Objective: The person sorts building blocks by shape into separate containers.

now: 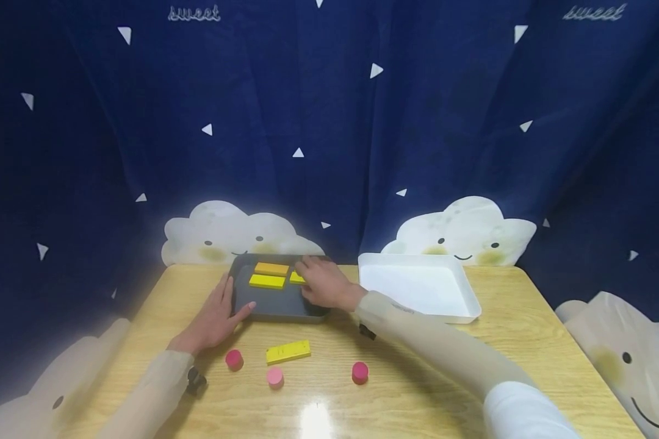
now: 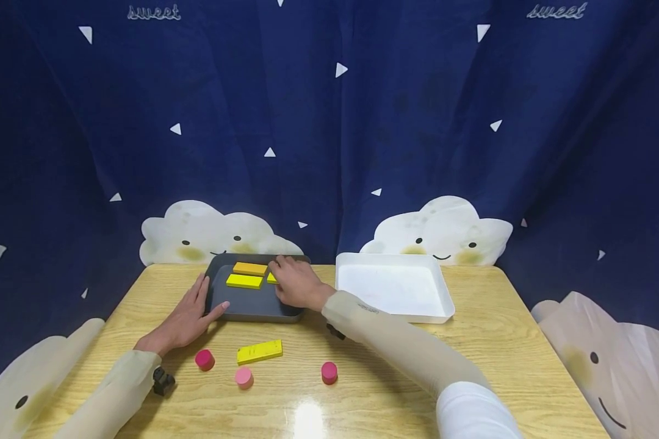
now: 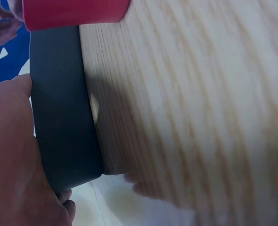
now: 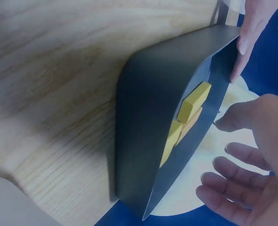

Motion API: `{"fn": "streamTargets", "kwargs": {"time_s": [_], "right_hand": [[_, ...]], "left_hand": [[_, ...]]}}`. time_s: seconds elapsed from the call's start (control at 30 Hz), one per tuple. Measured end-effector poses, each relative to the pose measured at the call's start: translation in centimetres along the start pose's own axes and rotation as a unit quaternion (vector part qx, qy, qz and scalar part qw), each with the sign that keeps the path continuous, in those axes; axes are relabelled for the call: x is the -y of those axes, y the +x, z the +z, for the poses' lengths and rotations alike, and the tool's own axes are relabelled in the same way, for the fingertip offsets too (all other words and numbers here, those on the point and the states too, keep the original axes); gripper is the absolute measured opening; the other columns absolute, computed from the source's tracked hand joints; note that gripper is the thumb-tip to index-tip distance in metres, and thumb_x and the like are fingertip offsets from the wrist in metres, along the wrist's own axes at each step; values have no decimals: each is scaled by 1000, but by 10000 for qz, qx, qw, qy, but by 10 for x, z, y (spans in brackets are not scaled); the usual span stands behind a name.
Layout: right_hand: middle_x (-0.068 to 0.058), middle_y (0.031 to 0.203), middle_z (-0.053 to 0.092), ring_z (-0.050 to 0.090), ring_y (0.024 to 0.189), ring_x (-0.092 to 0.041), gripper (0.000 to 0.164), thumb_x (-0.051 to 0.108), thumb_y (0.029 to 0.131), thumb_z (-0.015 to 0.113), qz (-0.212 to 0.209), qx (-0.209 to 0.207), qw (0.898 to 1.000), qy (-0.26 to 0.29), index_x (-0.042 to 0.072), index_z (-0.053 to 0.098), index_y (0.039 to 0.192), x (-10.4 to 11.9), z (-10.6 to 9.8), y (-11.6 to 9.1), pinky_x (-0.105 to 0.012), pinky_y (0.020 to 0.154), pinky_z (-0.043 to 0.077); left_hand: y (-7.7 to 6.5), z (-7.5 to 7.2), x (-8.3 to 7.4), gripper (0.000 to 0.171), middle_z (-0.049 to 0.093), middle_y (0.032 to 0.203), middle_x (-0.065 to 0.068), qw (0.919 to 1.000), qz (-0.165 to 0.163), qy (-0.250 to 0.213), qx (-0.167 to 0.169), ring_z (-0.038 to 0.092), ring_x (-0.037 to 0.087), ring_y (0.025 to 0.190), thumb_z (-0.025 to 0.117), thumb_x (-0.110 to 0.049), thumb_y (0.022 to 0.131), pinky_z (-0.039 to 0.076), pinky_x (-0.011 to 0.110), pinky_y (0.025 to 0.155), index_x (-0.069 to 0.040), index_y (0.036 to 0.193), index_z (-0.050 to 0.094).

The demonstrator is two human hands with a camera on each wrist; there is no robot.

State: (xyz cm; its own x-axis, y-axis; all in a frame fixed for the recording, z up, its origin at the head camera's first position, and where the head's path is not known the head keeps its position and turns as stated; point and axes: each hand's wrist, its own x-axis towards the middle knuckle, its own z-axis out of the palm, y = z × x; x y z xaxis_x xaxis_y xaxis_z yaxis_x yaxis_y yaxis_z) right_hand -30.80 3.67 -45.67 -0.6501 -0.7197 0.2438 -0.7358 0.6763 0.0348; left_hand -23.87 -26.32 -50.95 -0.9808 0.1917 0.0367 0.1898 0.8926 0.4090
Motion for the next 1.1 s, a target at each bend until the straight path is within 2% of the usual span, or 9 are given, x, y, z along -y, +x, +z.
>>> {"fn": "streamTargets", "kwargs": {"time_s": [0.37, 0.53, 0.77, 1.1], "right_hand": [[-2, 106, 63, 62, 89, -19, 30, 25, 96, 77, -62, 99, 9999, 71, 12, 65, 120, 9, -8, -19, -34, 72, 58], [-2, 109, 67, 66, 91, -18, 30, 24, 96, 76, -117, 43, 9993, 341, 10, 67, 121, 13, -12, -27, -36, 71, 60], [-3, 113, 69, 68, 95, -18, 32, 24, 97, 77, -162, 166, 9975, 666, 11, 68, 124, 22, -20, -38, -34, 78, 61], [-1, 113, 68, 66, 94, -15, 33, 27, 96, 78, -201, 340, 9958, 830, 12, 67, 123, 35, -26, -51, -30, 79, 60]], "left_hand": [[0, 1, 0, 106, 0, 176, 32, 10000, 8, -36, 14, 10, 53, 161, 49, -66, 107, 16, 65, 129, 10, 167, 5], [1, 1, 1, 108, 0, 176, 31, 10000, 9, -69, 34, 10, 53, 161, 46, -70, 106, 16, 64, 130, 10, 167, 5], [3, 1, 3, 109, -1, 176, 31, 9999, 76, -71, 10, 8, 52, 162, 44, -71, 106, 15, 64, 130, 10, 167, 4], [2, 1, 2, 106, 0, 176, 31, 10000, 65, -69, 1, 9, 52, 162, 49, -66, 107, 16, 64, 130, 10, 167, 5]]}}
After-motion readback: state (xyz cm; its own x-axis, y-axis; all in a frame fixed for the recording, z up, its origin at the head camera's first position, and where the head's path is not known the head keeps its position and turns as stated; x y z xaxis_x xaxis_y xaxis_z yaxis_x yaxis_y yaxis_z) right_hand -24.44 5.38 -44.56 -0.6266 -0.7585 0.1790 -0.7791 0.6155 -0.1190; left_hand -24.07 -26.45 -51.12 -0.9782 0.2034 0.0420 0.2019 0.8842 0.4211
